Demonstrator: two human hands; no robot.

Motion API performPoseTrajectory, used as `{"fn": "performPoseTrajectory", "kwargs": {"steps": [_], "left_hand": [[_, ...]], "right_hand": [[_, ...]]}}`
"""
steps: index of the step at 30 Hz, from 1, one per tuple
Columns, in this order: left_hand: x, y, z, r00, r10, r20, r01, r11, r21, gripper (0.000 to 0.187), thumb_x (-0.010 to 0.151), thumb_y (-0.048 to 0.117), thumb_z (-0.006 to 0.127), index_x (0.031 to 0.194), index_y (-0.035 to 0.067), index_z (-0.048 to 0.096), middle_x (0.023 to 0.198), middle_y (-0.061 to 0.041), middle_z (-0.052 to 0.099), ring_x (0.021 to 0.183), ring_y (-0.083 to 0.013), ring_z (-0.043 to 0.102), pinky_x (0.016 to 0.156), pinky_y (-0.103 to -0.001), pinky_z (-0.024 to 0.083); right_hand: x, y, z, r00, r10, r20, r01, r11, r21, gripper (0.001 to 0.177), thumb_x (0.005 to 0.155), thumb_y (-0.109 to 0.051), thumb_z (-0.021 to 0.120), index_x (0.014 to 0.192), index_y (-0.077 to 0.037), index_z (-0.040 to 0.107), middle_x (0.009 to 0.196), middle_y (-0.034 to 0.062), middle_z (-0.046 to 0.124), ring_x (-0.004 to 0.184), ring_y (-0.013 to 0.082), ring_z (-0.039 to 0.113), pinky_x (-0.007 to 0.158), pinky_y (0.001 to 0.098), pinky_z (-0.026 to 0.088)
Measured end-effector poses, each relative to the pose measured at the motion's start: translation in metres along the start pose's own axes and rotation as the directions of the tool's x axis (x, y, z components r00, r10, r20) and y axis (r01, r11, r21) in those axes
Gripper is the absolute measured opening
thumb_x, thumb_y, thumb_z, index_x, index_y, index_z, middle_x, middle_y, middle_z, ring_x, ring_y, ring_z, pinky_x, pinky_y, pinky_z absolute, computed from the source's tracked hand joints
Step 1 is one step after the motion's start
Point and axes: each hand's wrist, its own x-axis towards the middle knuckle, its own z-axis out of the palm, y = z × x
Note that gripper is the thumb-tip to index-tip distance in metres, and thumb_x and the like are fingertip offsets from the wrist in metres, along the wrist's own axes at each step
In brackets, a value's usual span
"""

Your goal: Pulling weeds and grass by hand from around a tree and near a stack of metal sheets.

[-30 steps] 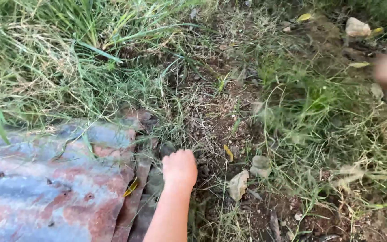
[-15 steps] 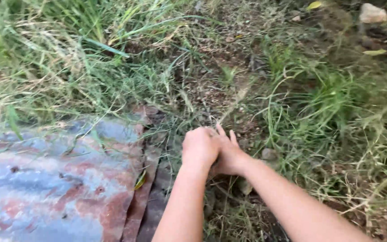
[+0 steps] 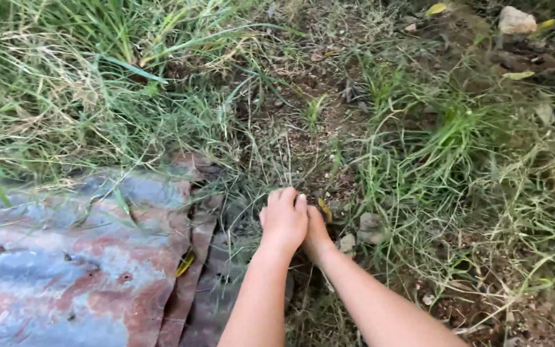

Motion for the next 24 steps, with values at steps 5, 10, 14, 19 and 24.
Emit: {"fn": "performPoseTrajectory", "kwargs": {"steps": [5, 10, 14, 19, 24], "left_hand": [[-0.004, -0.012, 0.009, 0.996, -0.079, 0.039, 0.084, 0.985, -0.152, 0.032, 0.099, 0.032, 0.054, 0.107, 0.002, 0.064, 0.109, -0.025, 0.068, 0.107, -0.0474, 0.062, 0.092, -0.054, 0.049], [-0.018, 0.018, -0.008, 0.968, -0.175, 0.178, 0.209, 0.958, -0.197, 0.035, 0.096, 0.033, 0.055, 0.103, 0.002, 0.067, 0.106, -0.027, 0.071, 0.104, -0.0459, 0.066, 0.091, -0.051, 0.052], [-0.038, 0.084, 0.028, 0.954, 0.022, 0.299, 0.066, 0.957, -0.283, 0.039, 0.1, 0.039, 0.053, 0.109, 0.004, 0.069, 0.112, -0.023, 0.072, 0.11, -0.0404, 0.067, 0.096, -0.046, 0.051], [-0.027, 0.222, 0.019, 0.928, 0.262, 0.266, -0.05, 0.793, -0.608, 0.05, 0.097, 0.041, 0.059, 0.131, 0.005, 0.063, 0.126, -0.017, 0.069, 0.118, -0.0328, 0.066, 0.1, -0.04, 0.049], [-0.005, 0.232, -0.027, 0.939, 0.247, 0.24, -0.048, 0.784, -0.619, 0.05, 0.092, 0.042, 0.063, 0.128, 0.008, 0.068, 0.12, -0.01, 0.076, 0.111, -0.0255, 0.074, 0.096, -0.037, 0.057]], "right_hand": [[-0.014, 0.013, 0.008, 0.984, -0.102, -0.145, 0.049, 0.942, -0.333, 0.037, 0.102, -0.029, 0.044, 0.093, -0.003, 0.067, 0.091, 0.0085, 0.07, 0.081, 0.0175, 0.063, 0.073, 0.0384, 0.052], [-0.083, -0.01, 0.031, 0.972, -0.177, -0.156, 0.098, 0.904, -0.416, 0.034, 0.1, -0.023, 0.046, 0.091, -0.001, 0.07, 0.089, 0.0058, 0.071, 0.077, 0.0135, 0.06, 0.068, 0.0381, 0.05], [-0.144, -0.094, -0.024, 0.888, -0.419, -0.191, 0.052, 0.504, -0.862, 0.043, 0.099, -0.019, 0.051, 0.074, 0.004, 0.075, 0.075, 0.0083, 0.075, 0.07, 0.012, 0.059, 0.063, 0.0396, 0.05], [-0.178, -0.354, -0.123, 0.616, -0.767, 0.176, -0.101, -0.299, -0.949, 0.025, 0.097, -0.023, 0.06, 0.098, 0.002, 0.061, 0.085, 0.0211, 0.066, 0.074, 0.033, 0.063, 0.065, 0.0485, 0.052], [-0.222, -0.544, -0.13, 0.741, -0.66, 0.127, -0.364, -0.553, -0.749, 0.031, 0.098, -0.005, 0.057, 0.128, 0.001, 0.051, 0.101, 0.0219, 0.061, 0.072, 0.0354, 0.061, 0.062, 0.0491, 0.051]]}}
